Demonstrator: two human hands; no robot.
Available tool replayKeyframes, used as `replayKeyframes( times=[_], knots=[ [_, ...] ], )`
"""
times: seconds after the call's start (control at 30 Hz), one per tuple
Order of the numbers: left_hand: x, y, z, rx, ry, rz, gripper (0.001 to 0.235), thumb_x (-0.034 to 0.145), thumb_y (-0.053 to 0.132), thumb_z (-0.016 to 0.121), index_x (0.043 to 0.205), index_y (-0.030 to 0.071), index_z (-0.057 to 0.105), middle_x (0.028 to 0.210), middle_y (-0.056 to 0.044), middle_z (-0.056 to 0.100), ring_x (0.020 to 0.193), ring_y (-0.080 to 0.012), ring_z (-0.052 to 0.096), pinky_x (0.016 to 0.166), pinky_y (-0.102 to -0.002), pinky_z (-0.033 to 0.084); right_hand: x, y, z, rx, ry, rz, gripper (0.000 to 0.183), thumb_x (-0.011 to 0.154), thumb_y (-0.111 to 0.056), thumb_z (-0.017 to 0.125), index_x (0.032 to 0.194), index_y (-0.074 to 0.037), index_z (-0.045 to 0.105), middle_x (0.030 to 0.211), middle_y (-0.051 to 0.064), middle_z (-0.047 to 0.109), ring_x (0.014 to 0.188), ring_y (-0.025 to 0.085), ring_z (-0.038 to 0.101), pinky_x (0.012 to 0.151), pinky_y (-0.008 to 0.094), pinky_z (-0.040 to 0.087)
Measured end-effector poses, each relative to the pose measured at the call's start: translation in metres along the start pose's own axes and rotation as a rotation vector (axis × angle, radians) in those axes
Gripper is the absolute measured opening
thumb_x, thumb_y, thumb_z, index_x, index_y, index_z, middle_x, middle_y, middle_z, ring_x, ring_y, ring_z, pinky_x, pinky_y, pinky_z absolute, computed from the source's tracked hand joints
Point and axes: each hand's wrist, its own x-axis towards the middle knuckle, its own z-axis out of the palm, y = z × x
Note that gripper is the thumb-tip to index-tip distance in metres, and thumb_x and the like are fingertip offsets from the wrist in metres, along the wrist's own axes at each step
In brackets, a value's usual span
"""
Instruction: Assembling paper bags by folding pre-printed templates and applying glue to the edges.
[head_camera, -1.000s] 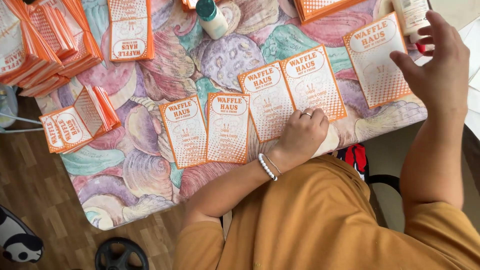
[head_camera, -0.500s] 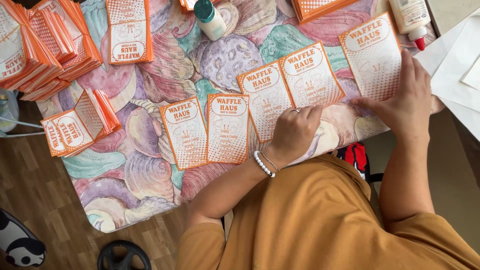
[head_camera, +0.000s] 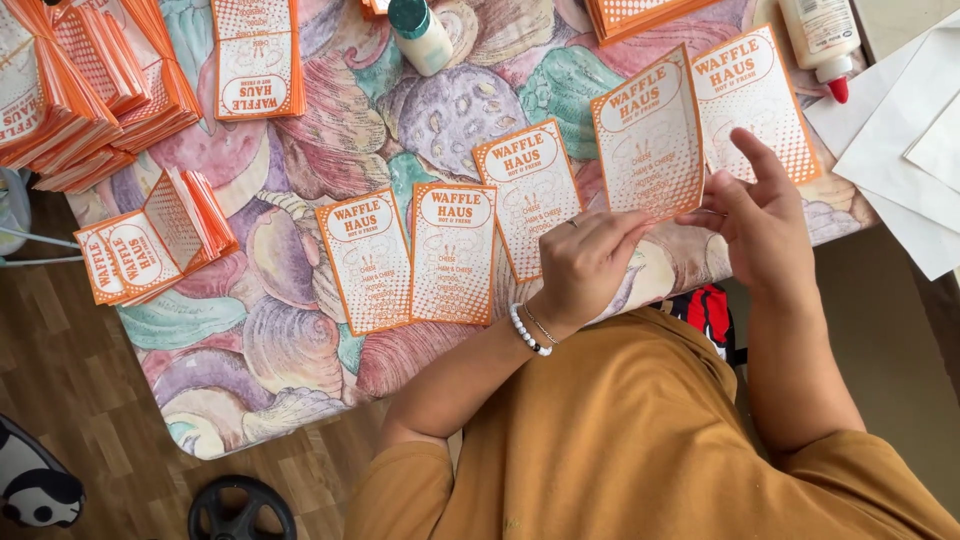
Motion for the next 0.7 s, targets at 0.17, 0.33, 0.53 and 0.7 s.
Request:
replayKeyframes(
  times=[0.17, 0.33, 0.53, 0.7],
  knots=[
    [0.001, -0.005, -0.004, -0.062, -0.069, 0.095, 0.010, 0.100, 0.000, 0.068, 0.107, 0.006, 0.072, 0.096, -0.006, 0.076, 0.083, -0.0239, 0.075, 0.073, -0.038, 0.058, 0.009, 0.002, -0.003, 0.031, 0.016, 0.034, 0.066, 0.096, -0.007, 0.061, 0.159, -0.009, 0.042, 0.093, 0.007, 0.071, 0.075, 0.014, 0.069, 0.073, 0.031, 0.061],
    [0.010, 0.000, -0.018, -0.036, -0.128, 0.253, 0.027, 0.107, 0.003, 0.046, 0.109, 0.002, 0.073, 0.100, -0.009, 0.075, 0.093, -0.0249, 0.075, 0.080, -0.038, 0.059, 0.017, 0.011, -0.007, 0.016, 0.004, 0.010, 0.070, 0.095, -0.008, 0.067, 0.160, -0.009, 0.043, 0.096, 0.006, 0.074, 0.079, 0.009, 0.072, 0.069, 0.022, 0.059],
    [0.008, 0.007, -0.007, -0.064, 0.179, 0.435, 0.022, 0.106, 0.013, 0.057, 0.098, 0.005, 0.075, 0.091, -0.008, 0.074, 0.083, -0.0238, 0.076, 0.074, -0.031, 0.061, 0.021, 0.011, -0.007, 0.024, -0.047, -0.112, 0.043, 0.090, -0.005, 0.073, 0.128, -0.011, 0.054, 0.123, 0.006, 0.067, 0.111, 0.018, 0.068, 0.094, 0.034, 0.060],
    [0.003, 0.006, -0.001, -0.188, 0.326, 0.477, 0.015, 0.100, 0.013, 0.068, 0.099, 0.000, 0.075, 0.095, -0.015, 0.076, 0.084, -0.0289, 0.078, 0.075, -0.035, 0.064, 0.023, -0.004, -0.010, -0.145, -0.077, -0.309, 0.063, 0.093, 0.005, 0.071, 0.145, -0.010, 0.039, 0.140, 0.016, 0.055, 0.126, 0.026, 0.059, 0.104, 0.040, 0.054]
  ],
)
